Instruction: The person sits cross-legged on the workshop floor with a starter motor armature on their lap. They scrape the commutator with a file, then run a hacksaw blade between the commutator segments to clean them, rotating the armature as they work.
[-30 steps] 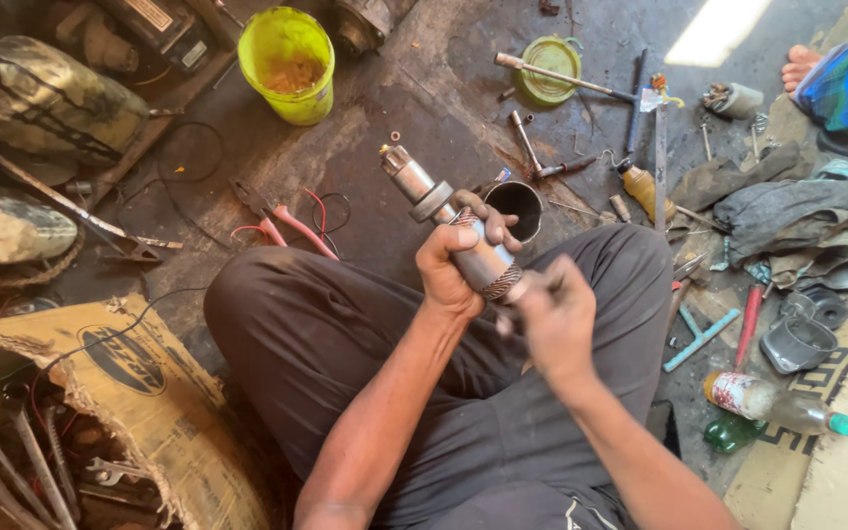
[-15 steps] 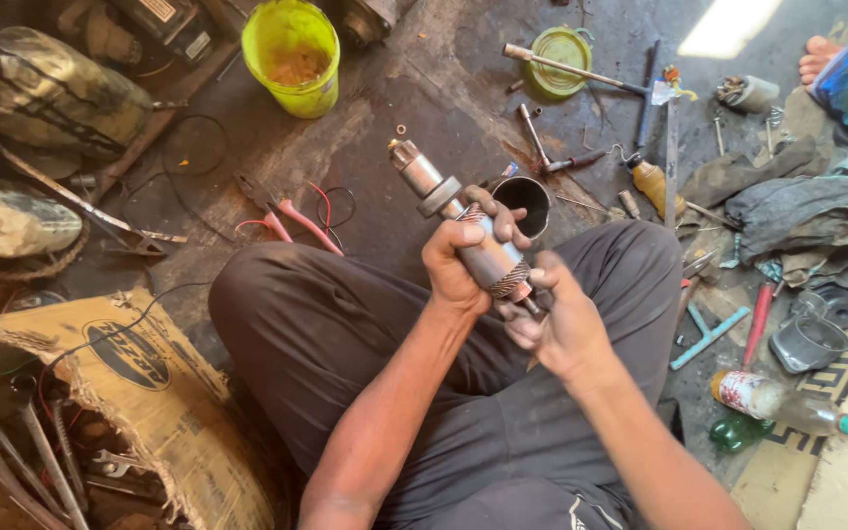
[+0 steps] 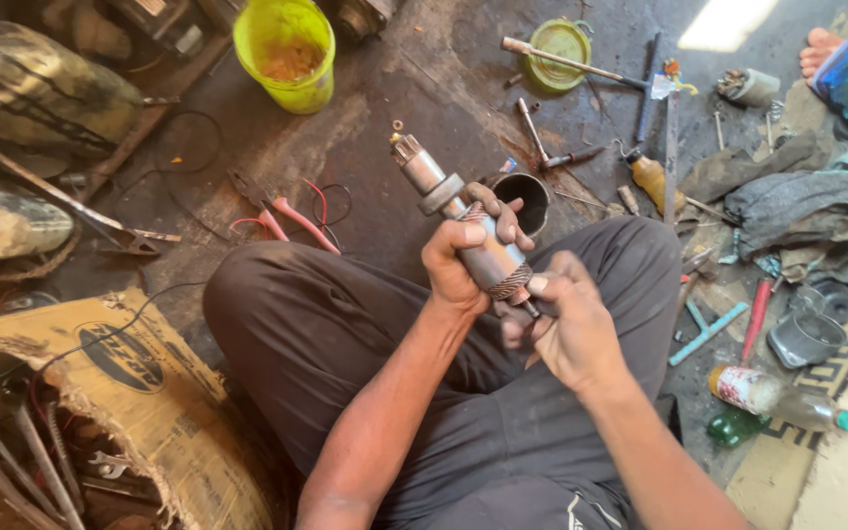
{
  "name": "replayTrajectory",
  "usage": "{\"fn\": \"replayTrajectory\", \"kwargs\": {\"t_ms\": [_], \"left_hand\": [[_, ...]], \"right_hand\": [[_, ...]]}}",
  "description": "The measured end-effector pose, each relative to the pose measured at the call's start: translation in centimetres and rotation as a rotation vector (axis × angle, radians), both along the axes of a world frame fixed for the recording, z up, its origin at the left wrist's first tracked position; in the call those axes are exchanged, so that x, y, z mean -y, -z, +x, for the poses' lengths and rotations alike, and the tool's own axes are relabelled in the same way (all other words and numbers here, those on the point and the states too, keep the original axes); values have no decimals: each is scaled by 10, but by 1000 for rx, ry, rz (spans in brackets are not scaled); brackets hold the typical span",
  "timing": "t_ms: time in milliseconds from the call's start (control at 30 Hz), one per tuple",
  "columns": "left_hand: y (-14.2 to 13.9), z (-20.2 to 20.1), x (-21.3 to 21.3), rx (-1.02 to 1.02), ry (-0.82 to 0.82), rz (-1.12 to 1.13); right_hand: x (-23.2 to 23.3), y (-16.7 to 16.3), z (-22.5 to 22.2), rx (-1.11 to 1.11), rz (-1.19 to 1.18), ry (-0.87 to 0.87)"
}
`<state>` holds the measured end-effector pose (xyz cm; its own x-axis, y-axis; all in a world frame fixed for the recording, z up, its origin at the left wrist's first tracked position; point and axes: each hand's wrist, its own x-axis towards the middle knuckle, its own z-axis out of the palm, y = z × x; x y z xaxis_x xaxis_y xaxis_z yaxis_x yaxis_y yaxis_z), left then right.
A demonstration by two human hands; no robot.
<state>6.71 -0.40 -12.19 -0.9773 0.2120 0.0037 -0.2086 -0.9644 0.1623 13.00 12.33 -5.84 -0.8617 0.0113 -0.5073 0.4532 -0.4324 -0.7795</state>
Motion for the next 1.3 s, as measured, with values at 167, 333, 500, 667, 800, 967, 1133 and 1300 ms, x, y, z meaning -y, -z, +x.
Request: {"fn": "replayTrajectory", "kwargs": {"t_ms": [167,333,500,667,800,967,1133,1300], "left_hand": [[-2,6,0,36,-3,-22],[-2,6,1,29,4,-38],[-3,2,-3,27,-30,-55],[-14,8,-1,36,-56,-66],[-33,9,6,-74,-86,-112],[-40,-2,6,193,110,-134],[-20,5,-2,238,85,121],[-5,4,-3,245,26,96]], "right_hand": [[13,-1,18,-762,881,-166],[1,-6,-7,122,-484,-57],[10,-13,10,-605,827,-142],[9,-2,8,-306,220,-100],[-20,-5,-11,29,-607,-146],[-12,-19,8,-571,695,-118],[3,-2,16,-983,1156,-173],[-8,15,3,-211,131,-13]]}}
